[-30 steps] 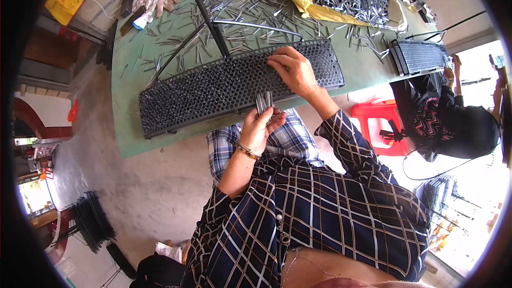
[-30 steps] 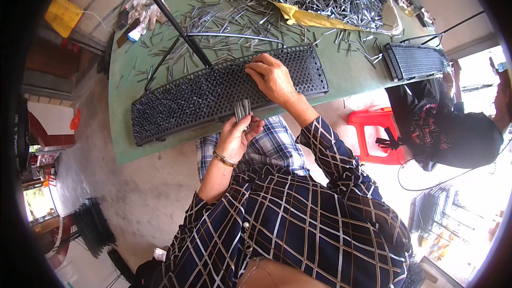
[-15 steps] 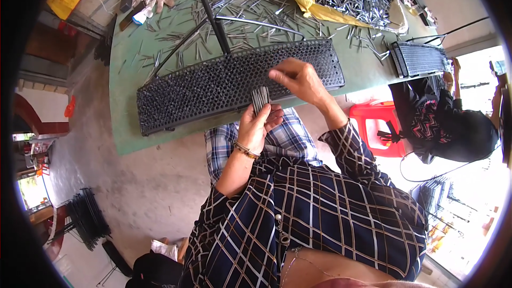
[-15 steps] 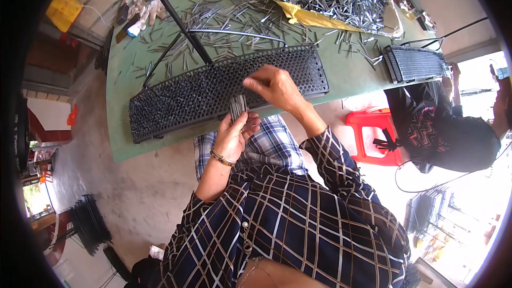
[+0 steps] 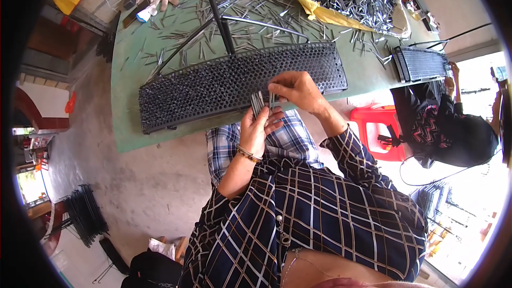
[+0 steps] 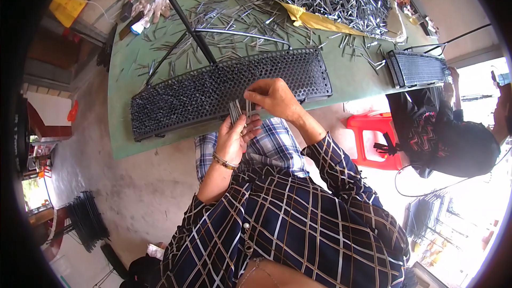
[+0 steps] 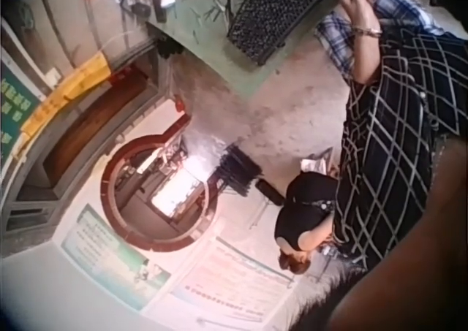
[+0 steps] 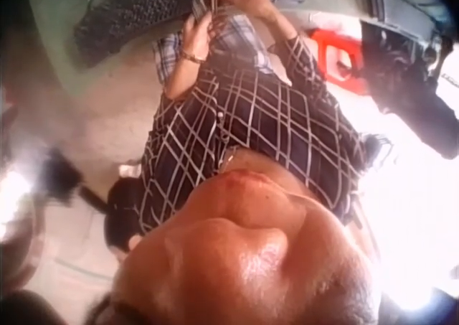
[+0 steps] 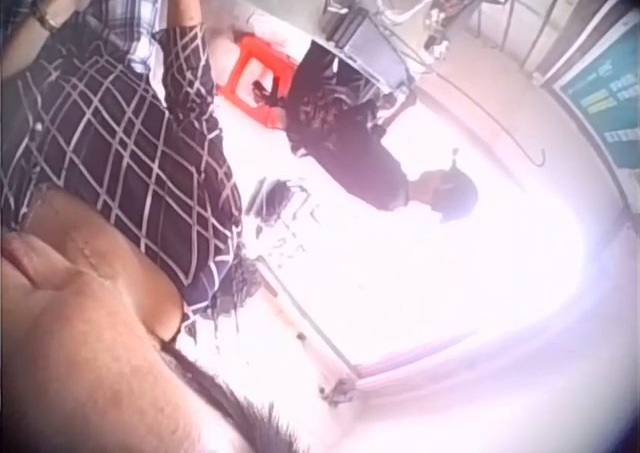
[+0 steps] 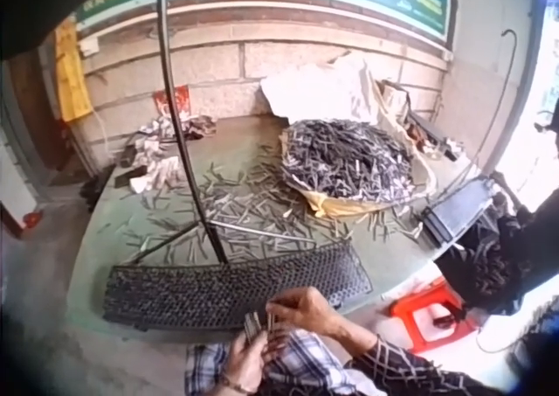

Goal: The person is manually sorting and inserting small metal pins into a perforated metal component.

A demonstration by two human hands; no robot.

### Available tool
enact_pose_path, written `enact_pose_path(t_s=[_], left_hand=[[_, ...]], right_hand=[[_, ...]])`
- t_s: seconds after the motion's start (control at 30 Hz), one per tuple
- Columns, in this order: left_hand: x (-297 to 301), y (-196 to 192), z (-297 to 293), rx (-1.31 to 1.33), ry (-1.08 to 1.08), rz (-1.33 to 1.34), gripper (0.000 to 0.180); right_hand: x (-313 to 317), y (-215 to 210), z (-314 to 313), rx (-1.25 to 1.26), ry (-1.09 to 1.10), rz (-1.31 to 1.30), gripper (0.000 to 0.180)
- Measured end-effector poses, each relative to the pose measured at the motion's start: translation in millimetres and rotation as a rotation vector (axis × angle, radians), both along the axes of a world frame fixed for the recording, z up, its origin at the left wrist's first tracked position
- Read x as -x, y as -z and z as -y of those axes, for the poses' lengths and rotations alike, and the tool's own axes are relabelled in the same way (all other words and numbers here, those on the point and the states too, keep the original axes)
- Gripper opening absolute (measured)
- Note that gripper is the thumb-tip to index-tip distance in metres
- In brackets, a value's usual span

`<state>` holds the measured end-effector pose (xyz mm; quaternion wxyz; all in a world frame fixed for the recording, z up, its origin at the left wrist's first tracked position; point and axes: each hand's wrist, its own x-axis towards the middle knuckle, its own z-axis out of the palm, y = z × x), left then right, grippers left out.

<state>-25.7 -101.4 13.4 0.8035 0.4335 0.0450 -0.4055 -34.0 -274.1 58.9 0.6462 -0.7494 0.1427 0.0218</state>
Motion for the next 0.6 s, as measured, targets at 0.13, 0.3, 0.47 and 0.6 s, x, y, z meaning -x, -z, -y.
enact_pose_path(t_s=[0.13,0.3,0.47,0.6], left_hand=[[3.8,5.3,-4.0,-0.029,-0.03,-0.036,0.02],[7.2,5.9,-4.4,-0.027,0.028,-0.046,0.019],[4.9,8.1,-8.5,-0.012,0.018,-0.056,0.021],[-1.7,7.7,-11.7,-0.043,0.025,-0.064,0.024]], right_hand=[[-17.1,-9.0,-1.9,0.086,0.079,0.21,0.021],[-46.7,-3.5,-5.5,0.355,-0.029,0.373,0.021],[-57.3,3.3,-3.7,0.398,-0.047,0.405,0.02],[-58.9,8.5,-5.5,0.393,-0.023,0.417,0.021]])
